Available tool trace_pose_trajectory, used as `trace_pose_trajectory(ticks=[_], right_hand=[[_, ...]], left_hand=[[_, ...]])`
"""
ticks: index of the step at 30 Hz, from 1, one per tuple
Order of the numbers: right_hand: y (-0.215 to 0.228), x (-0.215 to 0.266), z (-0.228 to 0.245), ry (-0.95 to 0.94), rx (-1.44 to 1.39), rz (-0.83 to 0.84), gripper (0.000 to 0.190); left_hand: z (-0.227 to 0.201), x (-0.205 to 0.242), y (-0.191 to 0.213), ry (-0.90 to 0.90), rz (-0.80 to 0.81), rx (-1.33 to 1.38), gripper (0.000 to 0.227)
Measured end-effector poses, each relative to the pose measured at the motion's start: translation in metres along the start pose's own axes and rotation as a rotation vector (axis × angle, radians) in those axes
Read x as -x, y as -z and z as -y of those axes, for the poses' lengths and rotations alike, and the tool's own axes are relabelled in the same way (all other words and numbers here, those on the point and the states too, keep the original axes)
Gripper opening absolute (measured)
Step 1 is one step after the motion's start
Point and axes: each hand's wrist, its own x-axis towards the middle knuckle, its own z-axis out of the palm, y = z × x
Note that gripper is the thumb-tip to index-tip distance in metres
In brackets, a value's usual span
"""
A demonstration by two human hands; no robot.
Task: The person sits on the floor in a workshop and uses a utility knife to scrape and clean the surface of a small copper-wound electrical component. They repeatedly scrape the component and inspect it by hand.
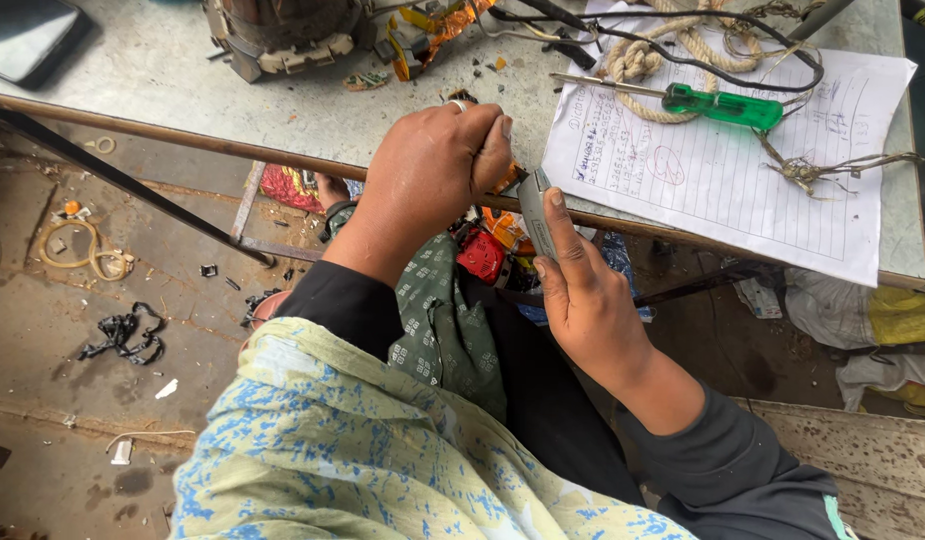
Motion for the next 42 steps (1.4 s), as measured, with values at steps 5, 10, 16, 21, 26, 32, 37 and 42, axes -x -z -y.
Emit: trace_pose_trajectory(ticks=[5,10,16,21,26,32,37,42], right_hand=[[0.007,0.001,0.001,0.031,-0.014,-0.005,0.068],[0.007,-0.005,0.004,-0.026,-0.018,0.025,0.069],[0.021,-0.006,0.002,0.047,-0.147,0.02,0.067],[0.013,0.007,-0.003,-0.518,-0.405,0.446,0.066],[0.004,0.01,-0.003,-0.219,-0.388,0.419,0.064],[0.062,0.005,0.006,-0.557,-0.576,0.291,0.063],[0.057,-0.009,0.005,-0.519,-0.595,0.282,0.061],[0.055,-0.011,0.006,-0.514,-0.569,0.296,0.059]], left_hand=[[-0.002,-0.001,-0.001,0.002,0.008,0.002,0.029],[0.0,-0.001,-0.001,0.012,0.002,-0.033,0.028],[-0.001,0.003,-0.002,0.006,0.001,-0.039,0.029],[-0.007,-0.001,0.003,0.01,0.0,-0.023,0.027],[-0.006,0.001,0.007,-0.052,-0.01,0.027,0.022],[-0.005,0.004,0.009,-0.076,0.0,0.038,0.019],[-0.004,0.003,0.008,-0.119,-0.031,0.019,0.017],[-0.001,0.005,0.006,-0.109,-0.018,0.013,0.018]])
